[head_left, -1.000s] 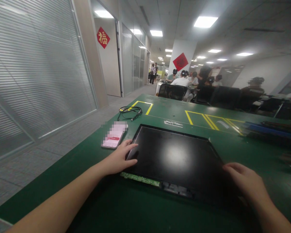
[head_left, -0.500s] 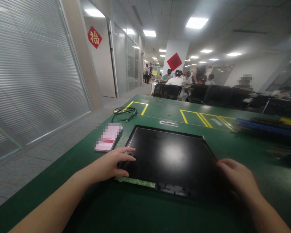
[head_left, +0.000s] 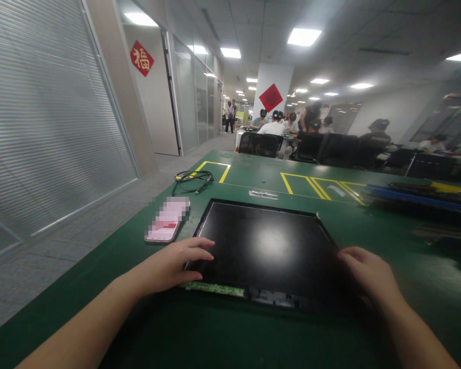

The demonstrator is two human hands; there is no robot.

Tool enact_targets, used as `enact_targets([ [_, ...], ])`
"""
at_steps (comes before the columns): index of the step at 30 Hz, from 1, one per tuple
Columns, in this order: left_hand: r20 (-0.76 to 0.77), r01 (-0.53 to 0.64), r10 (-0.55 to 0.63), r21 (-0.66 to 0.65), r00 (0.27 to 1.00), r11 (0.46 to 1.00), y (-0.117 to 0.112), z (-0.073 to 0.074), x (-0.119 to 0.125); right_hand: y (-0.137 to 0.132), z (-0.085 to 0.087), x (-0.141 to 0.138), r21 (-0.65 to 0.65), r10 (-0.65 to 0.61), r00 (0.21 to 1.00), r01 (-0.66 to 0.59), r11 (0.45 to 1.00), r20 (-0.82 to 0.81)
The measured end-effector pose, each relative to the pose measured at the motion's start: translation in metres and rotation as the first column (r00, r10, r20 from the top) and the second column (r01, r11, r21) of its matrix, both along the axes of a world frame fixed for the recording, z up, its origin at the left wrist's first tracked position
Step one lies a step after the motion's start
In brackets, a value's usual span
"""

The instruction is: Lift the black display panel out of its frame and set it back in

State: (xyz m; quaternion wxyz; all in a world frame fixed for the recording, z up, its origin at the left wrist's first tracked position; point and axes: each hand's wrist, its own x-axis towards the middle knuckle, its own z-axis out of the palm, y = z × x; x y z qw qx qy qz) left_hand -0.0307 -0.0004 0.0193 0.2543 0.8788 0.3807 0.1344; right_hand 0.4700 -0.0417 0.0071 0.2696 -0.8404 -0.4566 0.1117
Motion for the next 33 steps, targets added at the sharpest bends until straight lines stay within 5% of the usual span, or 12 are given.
enact_targets([
  [17, 0.001, 0.030, -0.030, -0.008, 1.000, 1.000, -0.004, 0.004, 0.003, 0.001, 0.000, 0.001, -0.004, 0.004, 1.000, -0.004, 1.000, 0.006],
  [22, -0.024, -0.072, 0.072, 0.001, 0.997, 0.997, -0.003, 0.003, 0.001, 0.001, -0.003, 0.004, 0.006, 0.011, 0.999, -0.011, 1.000, -0.040],
  [29, -0.018, -0.294, 0.300, 0.146, 0.954, 0.944, 0.008, -0.017, -0.004, 0.001, -0.008, 0.008, 0.055, 0.049, 0.999, -0.048, 0.997, -0.017],
  [33, -0.085, -0.324, 0.344, 0.188, 0.935, 0.927, 0.009, -0.015, -0.002, 0.002, -0.008, 0.007, 0.043, 0.018, 1.000, -0.017, 0.999, -0.013],
])
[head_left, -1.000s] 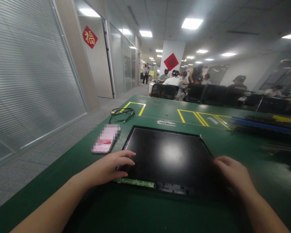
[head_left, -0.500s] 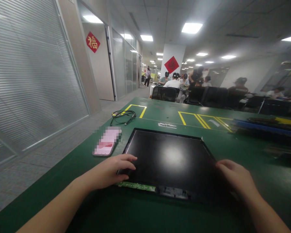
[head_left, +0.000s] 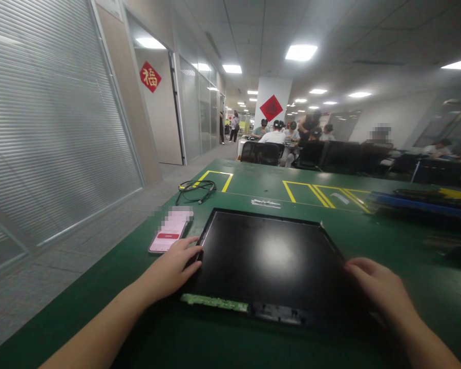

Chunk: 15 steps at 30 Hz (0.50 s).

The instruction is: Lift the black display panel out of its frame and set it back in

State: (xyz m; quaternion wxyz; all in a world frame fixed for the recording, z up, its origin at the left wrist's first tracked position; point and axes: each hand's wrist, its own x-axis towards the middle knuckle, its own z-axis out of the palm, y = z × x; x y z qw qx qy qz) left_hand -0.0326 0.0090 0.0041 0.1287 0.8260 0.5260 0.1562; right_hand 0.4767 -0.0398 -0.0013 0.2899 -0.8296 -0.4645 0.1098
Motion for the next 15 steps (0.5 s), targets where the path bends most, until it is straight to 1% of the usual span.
enact_targets([
  [3, -0.048, -0.028, 0.027, -0.008, 0.998, 1.000, -0.001, 0.003, 0.002, 0.001, 0.000, -0.001, -0.027, -0.013, 1.000, 0.012, 1.000, -0.019],
  [6, -0.020, -0.055, 0.055, 0.009, 0.998, 0.998, -0.001, 0.003, 0.004, 0.001, 0.000, 0.000, -0.011, 0.000, 1.000, 0.000, 1.000, 0.004],
  [9, 0.015, -0.038, 0.038, 0.004, 0.999, 0.999, -0.001, 0.002, 0.007, 0.002, -0.002, 0.001, 0.000, 0.012, 1.000, -0.012, 1.000, 0.022],
  [15, -0.003, -0.050, 0.050, -0.022, 0.999, 0.998, 0.001, -0.002, 0.012, 0.001, -0.004, 0.002, 0.025, 0.013, 1.000, -0.013, 1.000, 0.006],
])
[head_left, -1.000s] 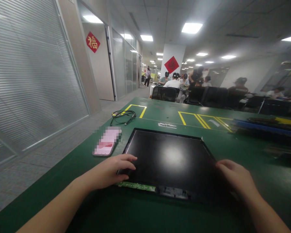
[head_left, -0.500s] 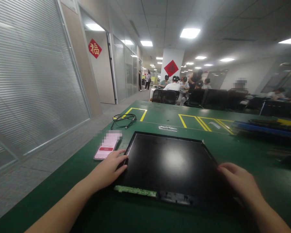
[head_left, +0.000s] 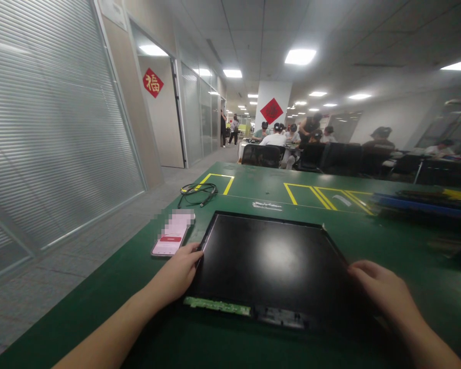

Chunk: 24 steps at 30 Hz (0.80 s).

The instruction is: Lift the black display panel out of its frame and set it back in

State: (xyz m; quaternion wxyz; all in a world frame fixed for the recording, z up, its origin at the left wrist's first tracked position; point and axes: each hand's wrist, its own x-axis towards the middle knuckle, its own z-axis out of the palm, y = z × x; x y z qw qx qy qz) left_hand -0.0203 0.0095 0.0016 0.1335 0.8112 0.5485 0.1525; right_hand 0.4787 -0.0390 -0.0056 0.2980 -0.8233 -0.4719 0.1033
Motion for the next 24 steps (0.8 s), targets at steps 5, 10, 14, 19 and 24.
enact_targets([
  [5, -0.011, 0.004, -0.004, 0.022, 1.000, 1.000, 0.001, -0.002, 0.003, 0.000, 0.000, 0.000, -0.011, -0.015, 1.000, 0.015, 1.000, -0.004],
  [10, -0.001, 0.034, -0.034, 0.037, 0.999, 0.999, 0.004, -0.006, 0.001, 0.001, 0.002, -0.002, -0.024, -0.014, 1.000, 0.014, 1.000, 0.001],
  [14, 0.046, 0.001, -0.004, 0.073, 0.999, 0.997, 0.006, -0.015, -0.003, -0.001, 0.005, -0.005, -0.052, -0.016, 1.000, 0.015, 0.999, -0.014],
  [19, 0.052, -0.088, 0.083, 0.097, 0.995, 0.991, 0.005, -0.022, 0.001, 0.001, 0.006, -0.002, -0.039, -0.030, 1.000, 0.030, 0.999, -0.005],
  [24, 0.122, -0.095, 0.096, -0.010, 0.988, 0.995, 0.003, -0.015, 0.006, 0.005, -0.002, 0.009, -0.039, -0.062, 0.998, 0.062, 0.997, 0.000],
])
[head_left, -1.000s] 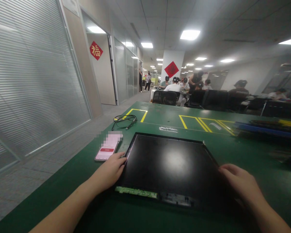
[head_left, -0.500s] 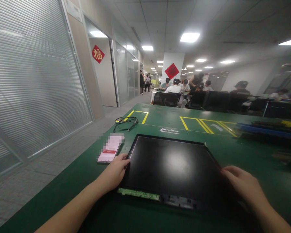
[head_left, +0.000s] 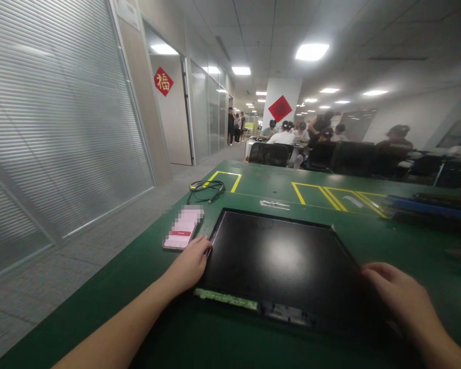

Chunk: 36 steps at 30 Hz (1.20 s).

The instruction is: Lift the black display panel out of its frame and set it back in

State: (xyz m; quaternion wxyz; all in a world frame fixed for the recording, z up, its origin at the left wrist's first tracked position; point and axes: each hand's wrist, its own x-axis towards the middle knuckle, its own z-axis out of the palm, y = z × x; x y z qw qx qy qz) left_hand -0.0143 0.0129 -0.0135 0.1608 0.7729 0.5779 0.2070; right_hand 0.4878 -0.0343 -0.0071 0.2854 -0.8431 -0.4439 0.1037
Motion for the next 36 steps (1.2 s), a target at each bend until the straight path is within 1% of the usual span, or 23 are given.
enact_targets([
  [3, 0.098, -0.036, 0.039, -0.038, 0.994, 0.999, 0.000, 0.003, 0.000, 0.003, -0.009, 0.009, 0.010, -0.002, 1.000, 0.002, 1.000, -0.011],
  [7, 0.241, -0.040, 0.056, -0.070, 0.969, 0.997, 0.000, 0.004, -0.004, 0.007, -0.019, 0.017, 0.021, 0.044, 0.999, -0.044, 0.999, -0.025],
  [11, 0.422, -0.040, 0.099, -0.146, 0.901, 0.989, 0.001, 0.006, -0.006, 0.008, -0.017, 0.014, -0.028, 0.062, 0.998, -0.063, 0.998, -0.027],
  [13, 0.515, -0.055, 0.146, -0.188, 0.844, 0.981, 0.001, 0.009, -0.006, 0.007, -0.013, 0.011, -0.056, 0.053, 0.998, -0.055, 0.997, -0.024],
  [15, 0.618, -0.065, 0.193, -0.224, 0.762, 0.972, 0.000, 0.012, -0.004, 0.006, -0.010, 0.008, -0.073, 0.053, 0.999, -0.054, 0.996, -0.009],
  [17, 0.714, -0.057, 0.252, -0.285, 0.654, 0.957, -0.002, 0.016, 0.000, 0.007, -0.010, 0.008, -0.087, 0.063, 0.998, -0.063, 0.994, 0.002],
  [19, 0.774, -0.029, 0.343, -0.388, 0.532, 0.921, -0.005, 0.019, 0.004, 0.008, -0.012, 0.010, -0.102, 0.074, 0.997, -0.072, 0.992, 0.011],
  [21, 0.786, 0.002, 0.446, -0.494, 0.428, 0.869, -0.008, 0.022, 0.008, 0.010, -0.016, 0.013, -0.107, 0.081, 0.996, -0.079, 0.991, 0.022],
  [22, 0.782, 0.011, 0.487, -0.533, 0.388, 0.846, -0.009, 0.023, 0.010, 0.010, -0.018, 0.014, -0.105, 0.084, 0.996, -0.081, 0.991, 0.028],
  [24, 0.776, 0.016, 0.538, -0.574, 0.329, 0.819, -0.010, 0.026, 0.014, 0.011, -0.021, 0.016, -0.103, 0.090, 0.995, -0.085, 0.991, 0.038],
  [28, 0.787, 0.021, 0.575, -0.594, 0.226, 0.804, -0.009, 0.031, 0.018, 0.011, -0.025, 0.018, -0.092, 0.102, 0.993, -0.096, 0.991, 0.059],
  [31, 0.788, 0.038, 0.599, -0.609, 0.139, 0.792, -0.009, 0.032, 0.021, 0.012, -0.028, 0.020, -0.068, 0.126, 0.989, -0.121, 0.990, 0.079],
  [33, 0.778, 0.064, 0.617, -0.626, 0.115, 0.777, -0.008, 0.032, 0.022, 0.012, -0.031, 0.022, -0.072, 0.140, 0.986, -0.133, 0.988, 0.095],
  [36, 0.766, 0.095, 0.633, -0.643, 0.116, 0.760, -0.008, 0.031, 0.022, 0.013, -0.035, 0.024, -0.085, 0.146, 0.984, -0.137, 0.987, 0.107],
])
